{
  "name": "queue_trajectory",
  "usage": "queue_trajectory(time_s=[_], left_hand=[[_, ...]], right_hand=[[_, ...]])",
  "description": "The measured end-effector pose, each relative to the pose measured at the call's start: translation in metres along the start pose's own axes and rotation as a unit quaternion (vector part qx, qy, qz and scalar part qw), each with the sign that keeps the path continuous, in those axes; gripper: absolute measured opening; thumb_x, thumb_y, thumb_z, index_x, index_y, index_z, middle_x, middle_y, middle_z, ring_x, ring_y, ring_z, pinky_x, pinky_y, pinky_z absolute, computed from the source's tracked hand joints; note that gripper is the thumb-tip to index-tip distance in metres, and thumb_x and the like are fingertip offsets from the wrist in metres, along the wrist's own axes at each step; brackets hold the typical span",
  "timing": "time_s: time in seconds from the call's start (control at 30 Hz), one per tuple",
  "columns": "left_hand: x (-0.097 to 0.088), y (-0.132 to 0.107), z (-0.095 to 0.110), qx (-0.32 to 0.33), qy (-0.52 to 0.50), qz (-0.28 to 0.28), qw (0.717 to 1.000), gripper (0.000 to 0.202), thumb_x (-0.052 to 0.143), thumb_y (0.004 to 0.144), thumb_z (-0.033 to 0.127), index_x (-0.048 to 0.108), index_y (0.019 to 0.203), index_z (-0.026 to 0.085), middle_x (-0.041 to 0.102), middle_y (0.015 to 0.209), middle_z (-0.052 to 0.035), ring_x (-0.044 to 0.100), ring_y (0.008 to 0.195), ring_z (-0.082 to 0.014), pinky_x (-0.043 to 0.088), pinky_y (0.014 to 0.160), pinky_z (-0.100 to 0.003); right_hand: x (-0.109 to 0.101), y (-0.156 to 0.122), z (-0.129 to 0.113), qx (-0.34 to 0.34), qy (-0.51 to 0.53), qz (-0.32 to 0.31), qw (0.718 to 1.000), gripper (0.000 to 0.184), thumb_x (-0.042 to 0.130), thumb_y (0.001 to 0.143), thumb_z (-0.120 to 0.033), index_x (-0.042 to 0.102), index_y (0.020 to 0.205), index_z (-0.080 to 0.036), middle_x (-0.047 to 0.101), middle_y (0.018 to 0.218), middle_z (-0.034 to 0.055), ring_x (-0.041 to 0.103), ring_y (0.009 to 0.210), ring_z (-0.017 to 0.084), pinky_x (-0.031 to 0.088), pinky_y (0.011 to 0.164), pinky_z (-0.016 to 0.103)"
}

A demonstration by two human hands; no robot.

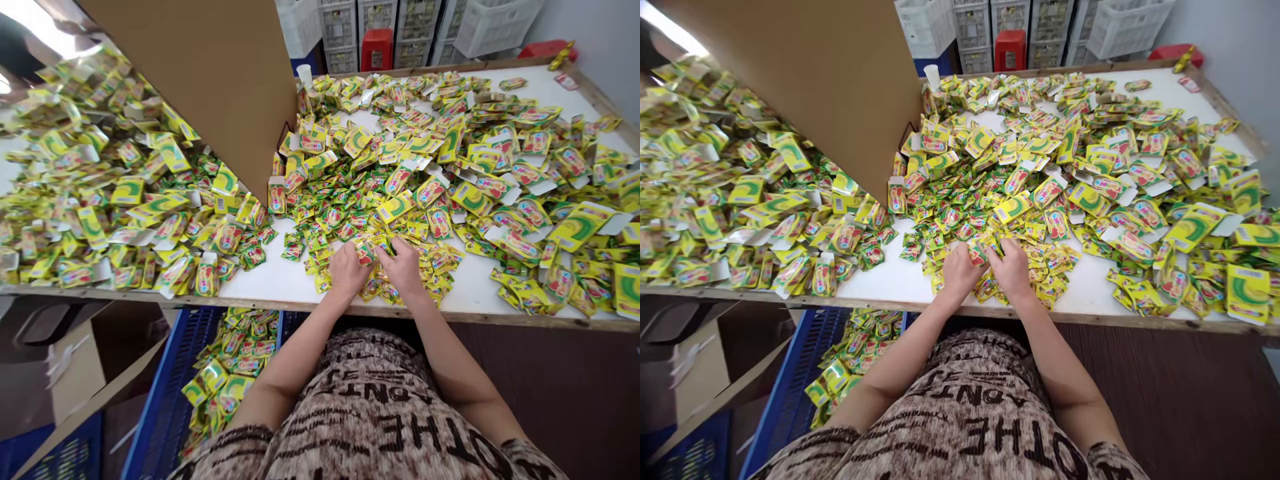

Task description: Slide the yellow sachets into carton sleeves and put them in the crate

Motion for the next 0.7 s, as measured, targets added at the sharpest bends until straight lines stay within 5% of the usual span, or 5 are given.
queue_trajectory(time_s=[0.23,0.33,0.43,0.57,0.7], left_hand=[[0.013,-0.035,-0.008,-0.064,-0.18,-0.053,0.98,0.052,0.075,0.071,0.05,0.048,0.101,0.018,0.061,0.094,-0.0089,0.059,0.089,-0.0263,0.044,0.078,-0.037],[0.02,-0.047,-0.014,-0.085,-0.395,-0.122,0.906,0.043,0.074,0.073,0.045,0.047,0.096,0.02,0.059,0.087,-0.0007,0.057,0.079,-0.0177,0.045,0.073,-0.03],[0.022,-0.052,-0.022,-0.082,-0.538,-0.155,0.824,0.04,0.077,0.069,0.035,0.051,0.095,0.02,0.061,0.09,0.0007,0.058,0.084,-0.0162,0.048,0.078,-0.029],[0.024,-0.056,-0.033,-0.082,-0.574,-0.174,0.796,0.044,0.081,0.066,0.029,0.059,0.102,0.019,0.067,0.099,-0.001,0.061,0.094,-0.0181,0.049,0.089,-0.032],[0.024,-0.059,-0.035,-0.09,-0.583,-0.189,0.785,0.045,0.084,0.064,0.035,0.066,0.103,0.018,0.071,0.098,-0.0028,0.064,0.094,-0.0202,0.05,0.092,-0.035]], right_hand=[[0.015,0.001,-0.012,-0.039,-0.02,-0.236,0.971,0.002,0.063,0.081,-0.02,0.062,0.08,-0.02,0.059,0.075,0.0018,0.053,0.07,0.017,0.037,0.066,0.028],[0.009,0.006,-0.017,-0.039,0.031,-0.229,0.972,0.014,0.061,0.084,-0.02,0.064,0.098,-0.021,0.061,0.076,-0.0003,0.053,0.067,0.016,0.039,0.065,0.028],[0.019,-0.002,-0.026,-0.111,0.026,-0.237,0.965,0.006,0.065,0.086,-0.023,0.07,0.084,-0.021,0.061,0.082,0.0029,0.054,0.077,0.018,0.043,0.074,0.031],[0.044,-0.026,-0.028,-0.196,-0.003,-0.318,0.928,0.018,0.066,0.088,-0.03,0.077,0.075,-0.024,0.062,0.106,0.0092,0.05,0.106,0.026,0.043,0.093,0.043],[0.036,-0.033,-0.017,-0.122,0.1,-0.295,0.942,0.02,0.06,0.091,-0.035,0.078,0.086,-0.026,0.066,0.111,0.0084,0.056,0.108,0.025,0.045,0.097,0.045]])
Point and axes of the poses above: each hand's wrist, its own y-axis towards the middle knuckle, its own x-axis out of the palm, z = x × y, the point moved 8 cm from there along y, towards the middle knuckle
